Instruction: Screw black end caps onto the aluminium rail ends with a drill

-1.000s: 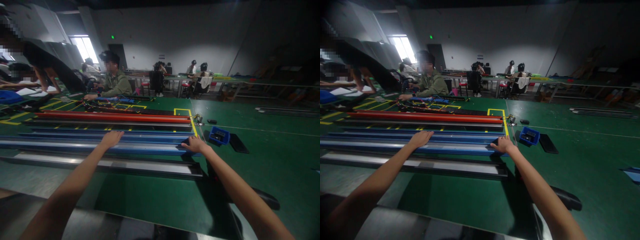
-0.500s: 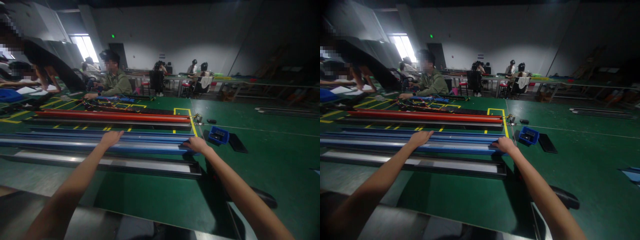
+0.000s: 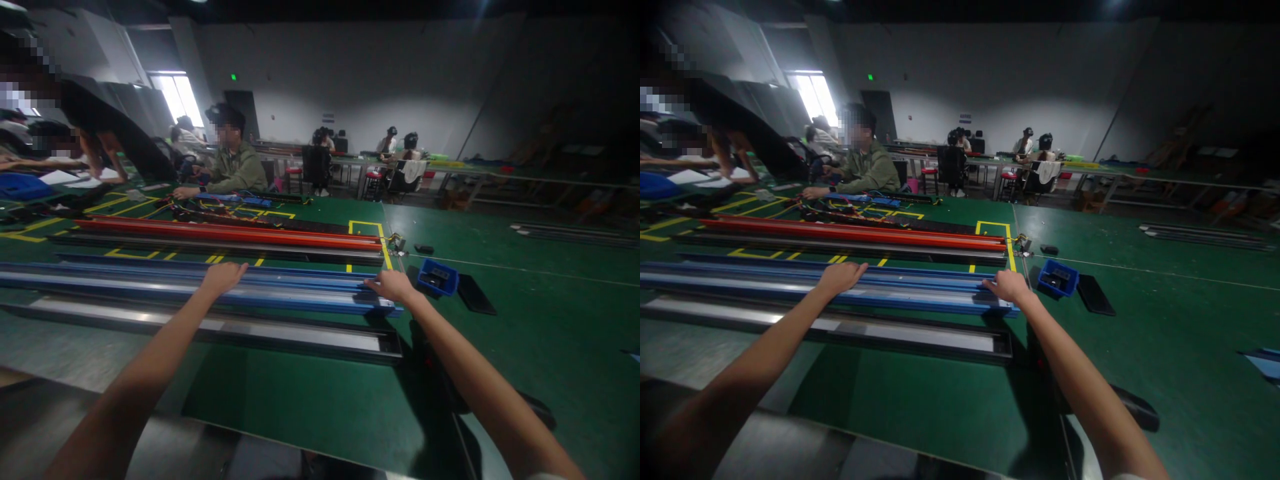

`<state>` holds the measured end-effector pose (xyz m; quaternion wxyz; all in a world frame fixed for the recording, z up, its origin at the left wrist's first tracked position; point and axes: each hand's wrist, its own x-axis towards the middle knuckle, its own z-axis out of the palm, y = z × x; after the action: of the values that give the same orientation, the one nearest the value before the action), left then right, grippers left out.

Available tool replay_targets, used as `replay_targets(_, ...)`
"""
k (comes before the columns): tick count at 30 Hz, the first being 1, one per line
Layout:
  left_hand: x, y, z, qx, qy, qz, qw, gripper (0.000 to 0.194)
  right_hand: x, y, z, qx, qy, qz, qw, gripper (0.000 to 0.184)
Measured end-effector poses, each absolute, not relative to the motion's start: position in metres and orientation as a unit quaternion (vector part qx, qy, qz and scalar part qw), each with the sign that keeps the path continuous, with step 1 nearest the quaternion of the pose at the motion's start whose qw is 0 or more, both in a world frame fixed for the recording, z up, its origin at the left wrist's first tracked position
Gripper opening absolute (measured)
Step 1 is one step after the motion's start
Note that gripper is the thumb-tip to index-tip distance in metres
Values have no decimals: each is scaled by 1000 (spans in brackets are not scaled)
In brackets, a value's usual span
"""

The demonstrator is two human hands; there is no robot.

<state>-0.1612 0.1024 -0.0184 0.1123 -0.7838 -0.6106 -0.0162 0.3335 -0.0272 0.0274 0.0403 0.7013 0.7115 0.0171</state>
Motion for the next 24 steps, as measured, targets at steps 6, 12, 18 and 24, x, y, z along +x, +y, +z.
replay_targets(6,-155,125,-14,-811,-567,-57,130,63,331,21,20,683,730,28,-24,72)
replay_targets(12,-139,169,-19,-823,-559,-30,96,68,337,57,-3,690,722,-47,0,89)
replay_targets(18,-130,178,-29,-835,-548,-6,57,70,341,65,-15,714,696,-79,10,96)
replay_targets(24,-131,174,-34,-830,-554,-25,54,67,337,60,-18,717,694,-71,14,94)
